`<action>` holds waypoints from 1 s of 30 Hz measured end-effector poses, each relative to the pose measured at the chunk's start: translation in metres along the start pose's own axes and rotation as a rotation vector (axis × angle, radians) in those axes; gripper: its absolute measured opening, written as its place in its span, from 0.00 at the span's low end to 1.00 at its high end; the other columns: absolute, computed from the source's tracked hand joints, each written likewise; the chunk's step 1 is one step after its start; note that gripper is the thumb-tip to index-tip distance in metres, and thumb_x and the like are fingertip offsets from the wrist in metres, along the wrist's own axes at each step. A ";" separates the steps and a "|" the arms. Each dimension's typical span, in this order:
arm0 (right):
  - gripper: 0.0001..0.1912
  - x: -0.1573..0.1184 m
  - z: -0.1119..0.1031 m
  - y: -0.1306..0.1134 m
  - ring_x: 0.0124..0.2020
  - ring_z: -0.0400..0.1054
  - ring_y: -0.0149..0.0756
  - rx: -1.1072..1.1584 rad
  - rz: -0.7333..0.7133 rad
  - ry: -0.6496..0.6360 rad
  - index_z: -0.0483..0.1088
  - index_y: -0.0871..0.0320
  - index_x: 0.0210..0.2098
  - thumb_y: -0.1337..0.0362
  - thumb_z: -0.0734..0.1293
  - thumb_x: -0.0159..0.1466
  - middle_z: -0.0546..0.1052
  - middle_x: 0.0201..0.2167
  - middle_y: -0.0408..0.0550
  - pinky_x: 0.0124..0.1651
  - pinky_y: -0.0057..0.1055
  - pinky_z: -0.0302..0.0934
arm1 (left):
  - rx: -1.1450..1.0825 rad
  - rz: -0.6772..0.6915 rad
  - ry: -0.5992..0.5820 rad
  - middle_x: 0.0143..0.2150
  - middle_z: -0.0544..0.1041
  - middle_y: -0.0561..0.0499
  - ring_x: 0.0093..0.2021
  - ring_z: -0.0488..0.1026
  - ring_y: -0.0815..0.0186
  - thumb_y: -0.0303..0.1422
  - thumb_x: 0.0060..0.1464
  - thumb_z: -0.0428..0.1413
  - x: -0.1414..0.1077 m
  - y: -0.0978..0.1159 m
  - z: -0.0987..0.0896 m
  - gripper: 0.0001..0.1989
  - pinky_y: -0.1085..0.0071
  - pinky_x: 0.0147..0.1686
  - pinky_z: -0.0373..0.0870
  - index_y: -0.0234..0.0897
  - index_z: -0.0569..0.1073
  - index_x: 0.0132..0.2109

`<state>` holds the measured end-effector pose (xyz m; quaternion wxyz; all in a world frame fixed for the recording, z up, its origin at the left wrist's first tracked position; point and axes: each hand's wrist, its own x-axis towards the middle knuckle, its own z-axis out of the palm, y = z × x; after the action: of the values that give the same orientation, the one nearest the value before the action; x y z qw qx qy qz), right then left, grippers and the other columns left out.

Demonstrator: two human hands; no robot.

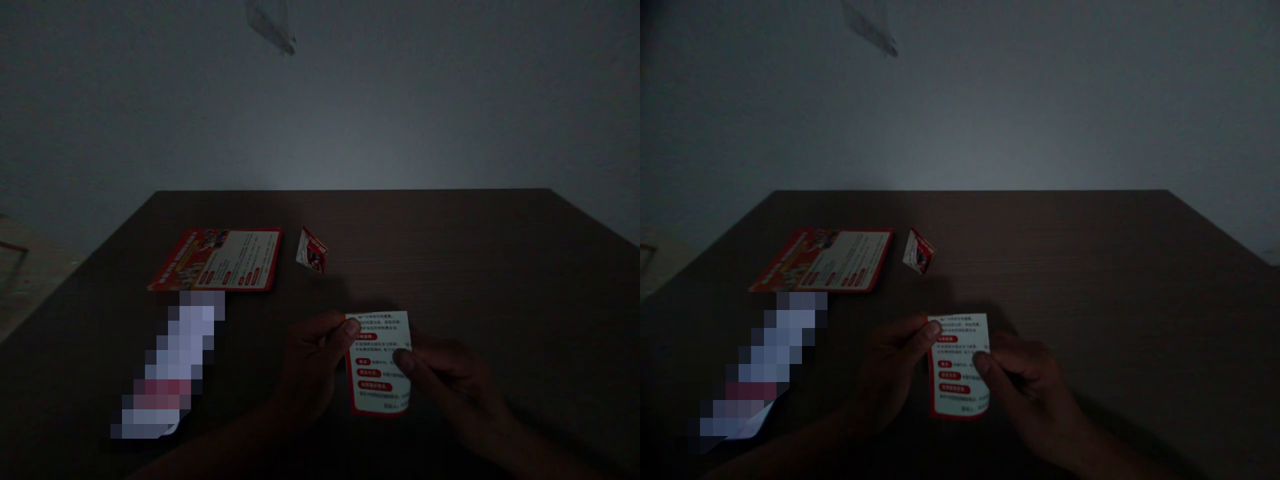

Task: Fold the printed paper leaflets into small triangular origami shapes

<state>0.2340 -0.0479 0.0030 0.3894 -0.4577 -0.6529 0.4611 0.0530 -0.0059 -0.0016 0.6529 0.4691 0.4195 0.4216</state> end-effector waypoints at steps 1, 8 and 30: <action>0.12 0.000 0.000 0.000 0.30 0.71 0.32 0.001 0.000 0.004 0.76 0.53 0.38 0.66 0.60 0.66 0.77 0.32 0.45 0.34 0.28 0.66 | -0.002 0.001 0.002 0.26 0.75 0.51 0.28 0.71 0.68 0.36 0.54 0.55 0.000 0.000 0.000 0.12 0.75 0.29 0.67 0.32 0.75 0.28; 0.12 0.000 0.001 0.001 0.30 0.70 0.32 0.032 0.054 -0.020 0.76 0.54 0.37 0.64 0.60 0.66 0.76 0.30 0.45 0.35 0.28 0.66 | -0.025 -0.031 0.069 0.23 0.74 0.52 0.26 0.71 0.68 0.36 0.52 0.57 0.000 0.002 0.001 0.12 0.75 0.27 0.67 0.33 0.74 0.26; 0.16 -0.002 0.002 0.002 0.25 0.67 0.31 0.007 0.106 -0.021 0.74 0.57 0.29 0.60 0.59 0.66 0.73 0.24 0.45 0.31 0.27 0.65 | -0.060 -0.055 0.092 0.25 0.77 0.50 0.27 0.73 0.66 0.38 0.54 0.57 0.000 -0.002 0.000 0.11 0.73 0.29 0.69 0.34 0.77 0.30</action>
<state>0.2329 -0.0497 0.0007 0.3590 -0.4853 -0.6303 0.4882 0.0534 -0.0063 -0.0037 0.6580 0.4177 0.4491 0.4368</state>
